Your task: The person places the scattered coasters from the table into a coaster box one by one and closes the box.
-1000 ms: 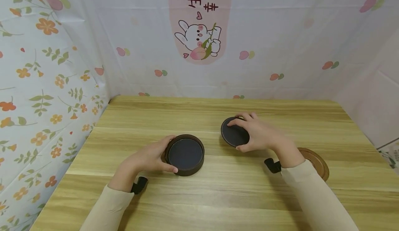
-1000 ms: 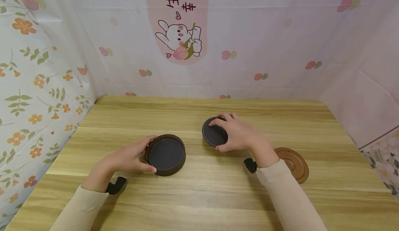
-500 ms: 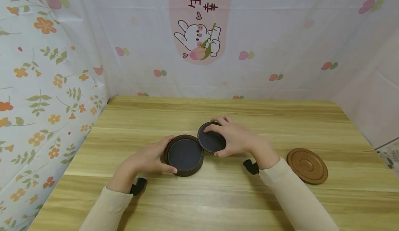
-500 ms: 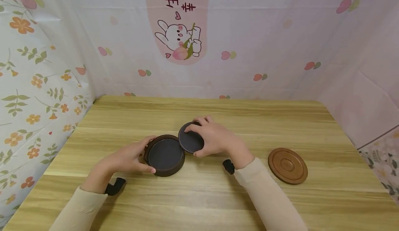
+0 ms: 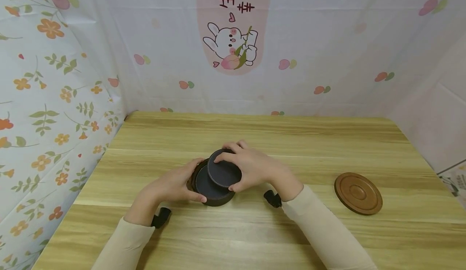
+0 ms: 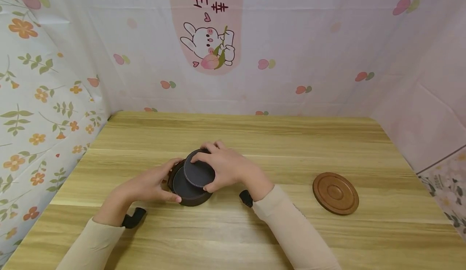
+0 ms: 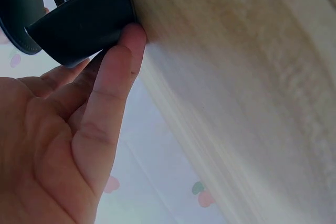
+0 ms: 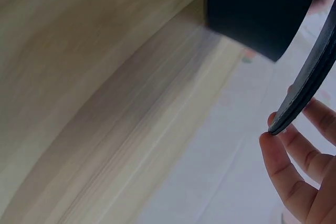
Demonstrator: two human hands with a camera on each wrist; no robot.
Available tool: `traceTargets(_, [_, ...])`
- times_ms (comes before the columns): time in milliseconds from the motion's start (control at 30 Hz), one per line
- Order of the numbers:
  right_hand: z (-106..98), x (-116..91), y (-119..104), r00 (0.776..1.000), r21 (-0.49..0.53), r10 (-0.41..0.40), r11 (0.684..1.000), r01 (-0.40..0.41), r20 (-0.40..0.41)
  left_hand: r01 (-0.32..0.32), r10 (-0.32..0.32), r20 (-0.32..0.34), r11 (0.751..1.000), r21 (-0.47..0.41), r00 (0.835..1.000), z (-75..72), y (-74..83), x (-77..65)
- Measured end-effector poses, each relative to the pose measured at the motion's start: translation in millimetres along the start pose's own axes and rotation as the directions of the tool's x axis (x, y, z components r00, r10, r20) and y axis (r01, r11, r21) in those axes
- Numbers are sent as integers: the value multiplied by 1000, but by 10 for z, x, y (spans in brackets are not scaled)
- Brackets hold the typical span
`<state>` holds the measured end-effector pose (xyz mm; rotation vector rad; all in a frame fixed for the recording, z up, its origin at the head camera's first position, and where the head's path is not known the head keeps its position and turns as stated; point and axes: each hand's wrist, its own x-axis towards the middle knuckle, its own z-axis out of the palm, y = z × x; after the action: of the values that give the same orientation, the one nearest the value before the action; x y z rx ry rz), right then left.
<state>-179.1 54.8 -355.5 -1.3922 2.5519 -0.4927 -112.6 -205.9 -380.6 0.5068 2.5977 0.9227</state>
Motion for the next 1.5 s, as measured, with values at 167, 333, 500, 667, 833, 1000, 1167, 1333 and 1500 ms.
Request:
traceTargets(167, [58,79,-76,999,3,-28,1000,28,23,-4,5,-4,1000,26,1000,-7,-9,-2])
traceTargets(333, [97,130,-148,997,6,-50,999,50,60,-17,17,0,1000,17,1000,-10,-21,-3])
traceTargets(500, [122,162,-192,996,-21,-53,998,55,72,-35,35,7,999,3,999,-15,-31,4])
traceTargets(667, [138,185,-216,995,-38,-57,997,60,82,-38,38,4,999,15,999,-21,-23,15])
traceTargets(833, [152,202,-219,994,-23,-58,998,60,95,-21,21,3,999,32,1000,-17,-11,11])
traceTargets(1000, [165,185,-190,995,-12,-58,998,59,83,-4,5,-2,999,44,1000,-12,-8,-2])
traceTargets(1167, [144,98,-123,997,-16,-57,998,58,49,-10,10,-11,999,49,1000,-7,1,1])
traceTargets(1333, [86,-64,-29,1000,20,-23,1000,23,-4,-11,12,-19,998,54,1000,-2,1,3])
traceTargets(1500, [50,-180,31,999,20,1,1000,0,-50,-12,14,-25,999,46,1000,0,-4,-12])
